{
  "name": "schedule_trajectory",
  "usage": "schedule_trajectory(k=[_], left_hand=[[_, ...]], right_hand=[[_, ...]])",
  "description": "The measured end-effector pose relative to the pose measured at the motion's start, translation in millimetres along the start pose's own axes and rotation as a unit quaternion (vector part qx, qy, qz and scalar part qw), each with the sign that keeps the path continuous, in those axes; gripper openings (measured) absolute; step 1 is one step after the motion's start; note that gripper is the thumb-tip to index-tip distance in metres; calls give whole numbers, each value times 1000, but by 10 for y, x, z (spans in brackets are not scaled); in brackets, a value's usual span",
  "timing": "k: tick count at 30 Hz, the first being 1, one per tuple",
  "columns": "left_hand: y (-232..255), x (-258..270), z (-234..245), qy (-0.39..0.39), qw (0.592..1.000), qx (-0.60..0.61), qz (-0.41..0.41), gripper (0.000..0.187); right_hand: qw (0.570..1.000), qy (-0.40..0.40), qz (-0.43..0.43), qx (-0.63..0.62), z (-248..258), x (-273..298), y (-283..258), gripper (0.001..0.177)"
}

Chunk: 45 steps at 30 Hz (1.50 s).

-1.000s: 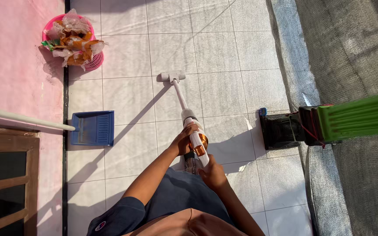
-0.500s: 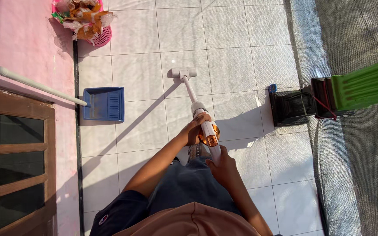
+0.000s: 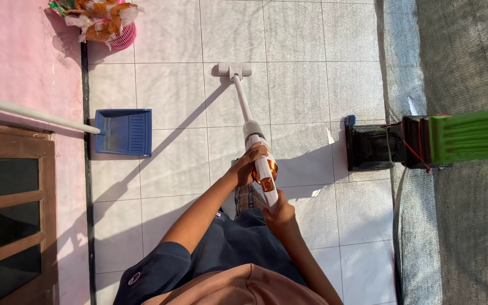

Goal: The person vacuums the tiled floor using a handheld vacuum cleaner, moving the cleaner head across different sections of the tiles.

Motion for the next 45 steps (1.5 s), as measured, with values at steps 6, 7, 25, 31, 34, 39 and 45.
schedule_trajectory(k=[6,7,25,31,34,39,45], left_hand=[[-587,-548,176,-7,998,1,55,75],[-687,-659,234,-8,998,-58,20,77],[-1143,-2031,394,35,999,-32,15,82],[-852,-2367,305,4,1000,-6,-17,81],[-1030,-2404,289,-14,999,-17,-43,83],[-1422,-2352,312,-18,998,-28,-54,88],[-2111,-2764,446,-25,999,11,-22,81]], right_hand=[[1000,-26,14,-11,123,-871,-168,54],[999,-31,0,-6,144,-1033,-234,56],[997,-41,-23,57,1117,-2291,-748,63],[997,-16,-56,59,1532,-1997,-983,68],[998,0,-44,36,1362,-2112,-880,66],[999,-15,-48,12,1105,-2429,-754,64],[998,-4,-55,-3,995,-3112,-960,64]])
Point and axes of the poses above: each hand's wrist, its own x-axis away from the middle knuckle, its own z-axis out of the back of the hand, y = z × x, the point moved 1 cm from there along -x, towards the middle knuckle, and after that the axes turned 7 degrees about -z, right-handed, at the moved point
